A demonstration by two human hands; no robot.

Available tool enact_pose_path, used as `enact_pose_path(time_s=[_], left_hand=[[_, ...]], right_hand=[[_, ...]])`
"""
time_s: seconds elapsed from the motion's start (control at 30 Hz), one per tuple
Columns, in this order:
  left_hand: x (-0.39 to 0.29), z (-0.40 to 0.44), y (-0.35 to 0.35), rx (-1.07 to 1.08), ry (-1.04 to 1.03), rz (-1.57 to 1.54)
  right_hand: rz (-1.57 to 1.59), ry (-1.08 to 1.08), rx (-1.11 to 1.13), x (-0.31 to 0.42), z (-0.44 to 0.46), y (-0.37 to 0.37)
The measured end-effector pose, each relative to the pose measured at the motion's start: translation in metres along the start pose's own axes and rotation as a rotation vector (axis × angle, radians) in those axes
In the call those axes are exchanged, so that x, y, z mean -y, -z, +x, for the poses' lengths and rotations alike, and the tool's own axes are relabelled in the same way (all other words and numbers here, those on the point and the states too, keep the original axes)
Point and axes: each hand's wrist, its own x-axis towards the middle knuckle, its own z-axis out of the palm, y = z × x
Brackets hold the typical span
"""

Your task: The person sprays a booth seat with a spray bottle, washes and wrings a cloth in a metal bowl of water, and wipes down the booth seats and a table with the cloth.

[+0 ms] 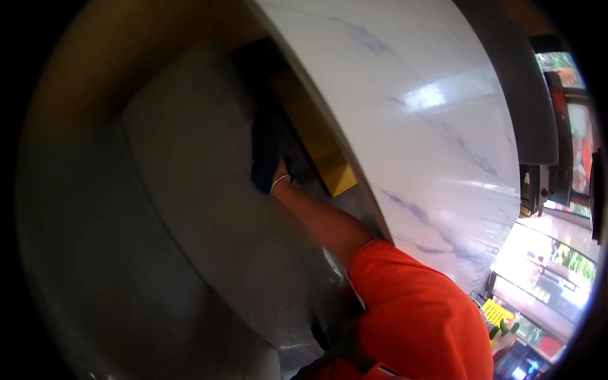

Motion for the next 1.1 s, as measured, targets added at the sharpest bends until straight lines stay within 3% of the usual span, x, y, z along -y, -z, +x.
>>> enact_pose_path(time_s=[0.07,0.13,0.17,0.3,0.37,0.43,0.5,0.53,0.6,0.63,0.67,0.73,0.83,0.87,0.93,1.0,1.07,1.1], left_hand=[[0.012,0.007,-0.011,0.057,0.024,0.099],[0.050,0.002,-0.030,-0.058,-0.132,-0.005],[0.044,-0.003,-0.027,-0.041,-0.111,0.015],[0.028,0.006,-0.032,-0.060,-0.054,0.103],[0.040,0.007,-0.020,-0.061,-0.059,0.106],[0.044,0.002,-0.028,-0.048,-0.029,0.086],[0.054,0.002,-0.026,-0.042,-0.049,0.078],[0.059,0.003,-0.024,-0.063,-0.087,0.063],[0.067,-0.004,-0.035,-0.036,-0.054,-0.044],[0.071,-0.006,-0.035,-0.043,-0.037,-0.104],[0.076,-0.010,-0.035,-0.052,-0.020,-0.165],[0.082,-0.008,-0.029,0.057,-0.074,-0.085],[0.074,-0.003,-0.036,-0.005,-0.082,-0.088],[0.071,-0.001,-0.037,-0.083,-0.114,-0.062],[0.078,-0.003,-0.040,-0.069,-0.026,-0.025],[0.060,0.004,-0.046,-0.085,-0.039,0.086],[0.040,0.004,-0.043,-0.133,0.003,-0.038],[0.044,0.004,-0.045,-0.135,0.004,-0.029]], right_hand=[[-0.552,0.198,0.025,-0.012,0.010,0.017],[-1.054,0.444,0.074,-0.032,0.023,0.038],[-1.433,0.490,-0.001,-0.023,0.019,0.039],[-1.466,0.464,0.040,0.006,-0.001,0.016],[-1.697,0.554,0.000,-0.001,-0.004,0.020],[-2.487,0.775,-0.182,0.008,-0.024,0.000],[-1.880,1.000,0.147,0.030,-0.044,-0.027],[-1.894,0.961,0.186,0.033,-0.053,-0.037],[-2.525,0.917,-0.039,0.024,-0.068,-0.036],[-2.544,0.911,-0.015,0.024,-0.075,-0.024],[-2.250,0.849,0.084,0.020,-0.078,-0.011],[-1.947,0.793,0.177,0.013,-0.073,0.001],[-2.157,0.954,0.035,0.003,-0.083,0.000],[-1.434,0.706,0.192,0.001,-0.094,-0.004],[-0.699,0.466,0.307,0.006,-0.117,-0.015],[-1.712,0.901,0.315,0.021,-0.136,-0.023],[-1.189,0.712,0.315,0.013,-0.145,0.001],[-1.446,0.747,0.219,0.015,-0.154,-0.002]])
